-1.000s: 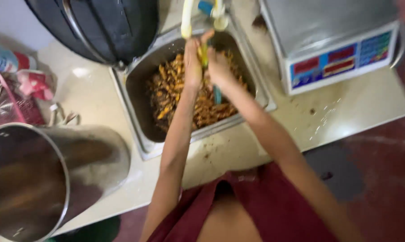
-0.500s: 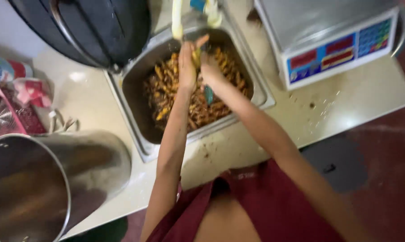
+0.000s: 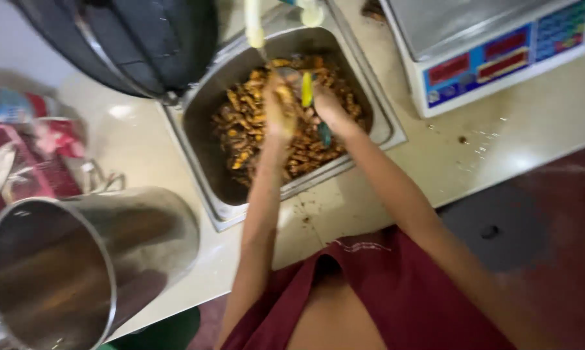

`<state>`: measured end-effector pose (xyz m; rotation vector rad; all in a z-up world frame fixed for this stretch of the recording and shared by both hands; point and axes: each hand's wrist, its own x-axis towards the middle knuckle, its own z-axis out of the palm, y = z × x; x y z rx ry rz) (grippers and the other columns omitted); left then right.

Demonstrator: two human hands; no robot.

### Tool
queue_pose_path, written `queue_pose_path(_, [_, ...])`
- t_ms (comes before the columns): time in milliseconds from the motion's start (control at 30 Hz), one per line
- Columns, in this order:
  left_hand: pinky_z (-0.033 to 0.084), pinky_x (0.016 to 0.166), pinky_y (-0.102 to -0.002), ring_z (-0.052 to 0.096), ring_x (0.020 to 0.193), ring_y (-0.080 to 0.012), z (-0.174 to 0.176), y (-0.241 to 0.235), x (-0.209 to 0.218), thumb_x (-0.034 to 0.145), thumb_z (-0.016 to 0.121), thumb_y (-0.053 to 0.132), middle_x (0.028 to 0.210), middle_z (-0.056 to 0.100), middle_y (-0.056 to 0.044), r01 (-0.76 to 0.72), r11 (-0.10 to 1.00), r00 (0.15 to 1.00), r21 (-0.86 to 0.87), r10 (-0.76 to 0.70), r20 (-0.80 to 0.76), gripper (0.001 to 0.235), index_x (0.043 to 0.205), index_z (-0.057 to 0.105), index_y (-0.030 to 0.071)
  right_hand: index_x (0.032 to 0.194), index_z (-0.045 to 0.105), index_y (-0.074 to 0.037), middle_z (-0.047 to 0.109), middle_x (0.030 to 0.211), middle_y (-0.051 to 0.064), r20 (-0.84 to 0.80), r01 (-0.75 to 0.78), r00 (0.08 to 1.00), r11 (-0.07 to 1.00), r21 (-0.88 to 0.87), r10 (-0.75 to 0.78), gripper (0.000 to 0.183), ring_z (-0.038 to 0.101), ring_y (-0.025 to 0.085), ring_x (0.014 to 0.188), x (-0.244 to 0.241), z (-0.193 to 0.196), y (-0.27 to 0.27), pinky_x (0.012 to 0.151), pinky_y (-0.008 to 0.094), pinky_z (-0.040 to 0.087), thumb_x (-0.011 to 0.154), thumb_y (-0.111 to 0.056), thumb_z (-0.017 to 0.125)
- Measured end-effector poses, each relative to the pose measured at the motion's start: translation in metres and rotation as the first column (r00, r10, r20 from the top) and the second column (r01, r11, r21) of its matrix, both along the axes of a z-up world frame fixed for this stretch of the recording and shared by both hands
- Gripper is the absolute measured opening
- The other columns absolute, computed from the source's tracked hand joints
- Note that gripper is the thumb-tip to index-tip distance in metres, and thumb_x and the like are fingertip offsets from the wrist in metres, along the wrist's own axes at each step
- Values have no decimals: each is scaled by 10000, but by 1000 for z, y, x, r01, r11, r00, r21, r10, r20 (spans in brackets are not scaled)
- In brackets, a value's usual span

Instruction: Cleaning and scraping turmeric roots in a sink before transferring them to a pot

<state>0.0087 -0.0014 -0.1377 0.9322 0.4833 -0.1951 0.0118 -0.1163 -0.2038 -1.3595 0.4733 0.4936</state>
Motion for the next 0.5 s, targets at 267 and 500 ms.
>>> queue_pose_path(267, [300,339,-269,409,380,-77,68,12,0,970,563,319,598,509,50,-117,971,953,-210,169,250,173,863,595,186,1664,215,-235,553,738,9,119,-189,973,979,-81,198,730,427,93,470,-89,151,-36,430,292,376,1020,-536,381])
queue_pose_path(500, [474,610,-315,574,677,-140,96,12,5,951,470,213,924,717,-79,-236,943,873,233,101,477,208,948,647,106,1644,187,-273,594,894,35,458,-257,836,953,-159,301,607,488,38,554,-112,195,-20,387,165,469,1094,-478,343])
